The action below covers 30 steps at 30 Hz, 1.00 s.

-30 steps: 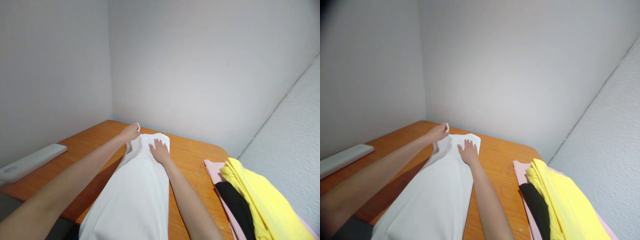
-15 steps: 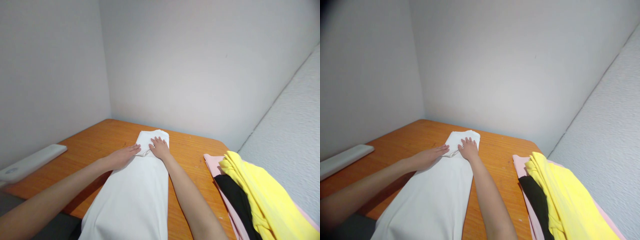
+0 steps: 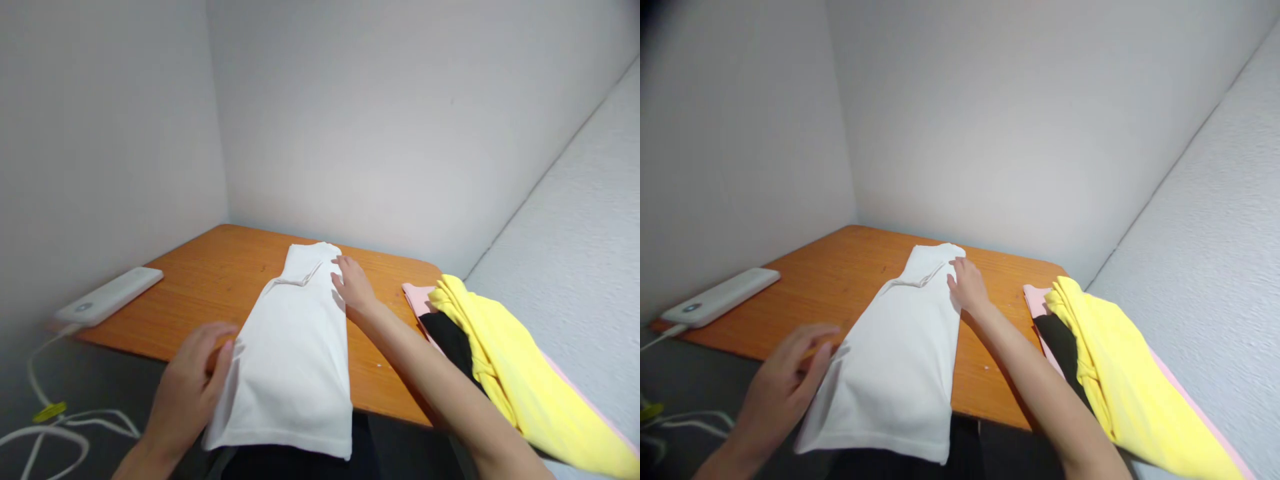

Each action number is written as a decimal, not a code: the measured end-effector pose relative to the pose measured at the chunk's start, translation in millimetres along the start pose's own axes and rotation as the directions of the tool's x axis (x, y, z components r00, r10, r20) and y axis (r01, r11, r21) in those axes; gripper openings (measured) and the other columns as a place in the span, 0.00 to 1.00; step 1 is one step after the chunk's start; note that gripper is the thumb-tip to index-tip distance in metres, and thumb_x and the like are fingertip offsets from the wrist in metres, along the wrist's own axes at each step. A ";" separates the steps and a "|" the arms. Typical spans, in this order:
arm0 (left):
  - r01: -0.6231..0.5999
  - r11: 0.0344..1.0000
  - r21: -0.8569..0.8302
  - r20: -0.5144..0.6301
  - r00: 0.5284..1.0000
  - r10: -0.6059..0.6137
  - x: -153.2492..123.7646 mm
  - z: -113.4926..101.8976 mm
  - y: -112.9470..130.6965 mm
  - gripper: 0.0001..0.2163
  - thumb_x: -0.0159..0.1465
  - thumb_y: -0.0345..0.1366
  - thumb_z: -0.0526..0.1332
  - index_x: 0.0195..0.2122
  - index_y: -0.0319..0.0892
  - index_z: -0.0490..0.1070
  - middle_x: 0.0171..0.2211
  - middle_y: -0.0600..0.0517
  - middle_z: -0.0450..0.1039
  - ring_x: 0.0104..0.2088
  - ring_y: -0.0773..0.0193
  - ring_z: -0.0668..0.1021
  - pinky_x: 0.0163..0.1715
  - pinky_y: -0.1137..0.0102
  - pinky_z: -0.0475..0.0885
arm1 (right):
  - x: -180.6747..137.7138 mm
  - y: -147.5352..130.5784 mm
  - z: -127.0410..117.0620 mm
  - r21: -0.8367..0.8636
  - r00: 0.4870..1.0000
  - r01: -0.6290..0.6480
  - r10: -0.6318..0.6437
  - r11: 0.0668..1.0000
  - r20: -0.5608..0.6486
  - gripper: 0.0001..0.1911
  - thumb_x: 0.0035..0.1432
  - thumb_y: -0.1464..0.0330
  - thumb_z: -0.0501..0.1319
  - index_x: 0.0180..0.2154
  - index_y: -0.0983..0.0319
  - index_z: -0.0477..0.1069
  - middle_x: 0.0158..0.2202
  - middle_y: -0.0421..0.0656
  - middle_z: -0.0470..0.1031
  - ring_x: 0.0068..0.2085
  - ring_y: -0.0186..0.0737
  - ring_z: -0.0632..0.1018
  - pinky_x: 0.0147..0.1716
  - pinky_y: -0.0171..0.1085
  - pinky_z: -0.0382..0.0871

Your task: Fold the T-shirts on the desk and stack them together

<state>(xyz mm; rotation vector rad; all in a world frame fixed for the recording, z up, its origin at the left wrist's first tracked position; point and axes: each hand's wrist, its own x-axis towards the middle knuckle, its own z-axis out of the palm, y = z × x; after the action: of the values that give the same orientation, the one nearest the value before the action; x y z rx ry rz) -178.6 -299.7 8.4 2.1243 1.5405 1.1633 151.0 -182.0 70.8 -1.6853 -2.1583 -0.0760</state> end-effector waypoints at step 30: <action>0.726 0.506 -0.466 0.504 0.687 -0.523 -85.8 -20.6 19.2 0.28 0.48 0.62 0.65 0.36 0.41 0.76 0.29 0.47 0.79 0.35 0.49 0.81 0.34 0.62 0.78 | -276.8 -153.7 -31.1 0.580 0.788 -0.587 0.561 0.564 0.252 0.21 0.59 0.54 0.60 0.23 0.60 0.57 0.23 0.35 0.57 0.27 0.33 0.60 0.26 0.33 0.51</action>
<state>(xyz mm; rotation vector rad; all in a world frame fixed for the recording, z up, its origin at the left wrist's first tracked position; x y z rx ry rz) -190.4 -388.3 -4.6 1.0414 1.3188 0.8434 68.4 -487.2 35.5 -1.8381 -1.2807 0.7983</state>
